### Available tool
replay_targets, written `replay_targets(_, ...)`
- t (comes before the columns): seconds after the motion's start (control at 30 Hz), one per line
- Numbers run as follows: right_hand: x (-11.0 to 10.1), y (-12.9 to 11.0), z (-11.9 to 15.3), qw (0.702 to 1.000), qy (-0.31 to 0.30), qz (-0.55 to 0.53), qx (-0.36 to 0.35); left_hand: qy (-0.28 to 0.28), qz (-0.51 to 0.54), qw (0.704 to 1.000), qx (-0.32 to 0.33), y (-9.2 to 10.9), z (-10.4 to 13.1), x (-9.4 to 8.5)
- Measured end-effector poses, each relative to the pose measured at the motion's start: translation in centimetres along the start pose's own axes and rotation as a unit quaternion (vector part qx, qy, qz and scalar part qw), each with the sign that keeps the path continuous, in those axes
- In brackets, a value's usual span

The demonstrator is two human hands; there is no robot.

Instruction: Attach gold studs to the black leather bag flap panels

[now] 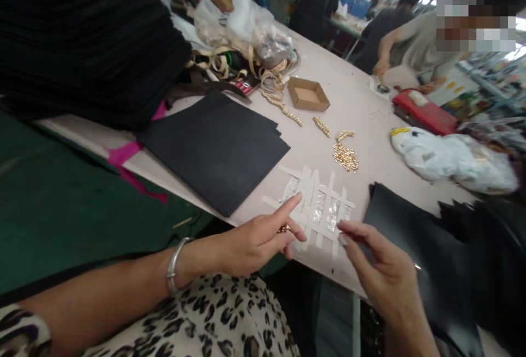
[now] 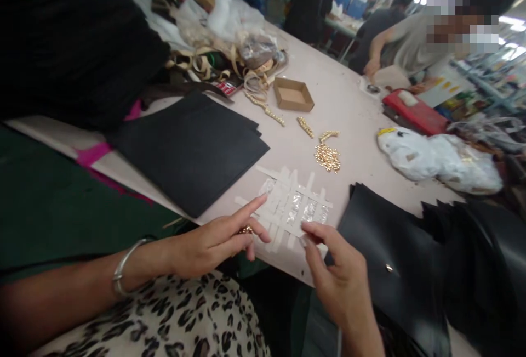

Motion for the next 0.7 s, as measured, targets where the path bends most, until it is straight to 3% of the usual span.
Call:
replay_targets(0.13,4.4,-5.2,-1.9,0.984,-0.085,-0.023,-0.157,-0.018,0.064,0.998,-0.019,-0.3,0.9,-0.9)
replay_targets(0.23,5.6,-6.7,-3.0,0.971,-0.124,-0.044,-0.198,-0.034,0.098,0.994,-0.043,-0.6,1.6,-1.6)
replay_targets(0.33,6.3,-7.1,-3.8,0.958,-0.167,-0.062,-0.223,-0.052,0.182,0.982,-0.025,-0.8,2.0,-1.9)
replay_targets(0.5,7.4,-7.5,-4.5,0.958,-0.178,-0.085,-0.211,-0.048,0.268,0.962,-0.027,-1.2,2.0,-2.3)
replay_targets(0.7,8.0,-6.9,-4.7,0.979,-0.15,-0.08,-0.113,0.025,0.266,0.963,-0.044,-1.8,1.9,-2.5)
Point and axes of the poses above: each hand's wrist, its own z-axis away from the middle knuckle, its own x-axis out of the palm, y = z × x, the point moved 1 cm from there along -z, towards the middle knuckle, and after that the axes turned 6 degrees about -y, right-handed, at the moved point
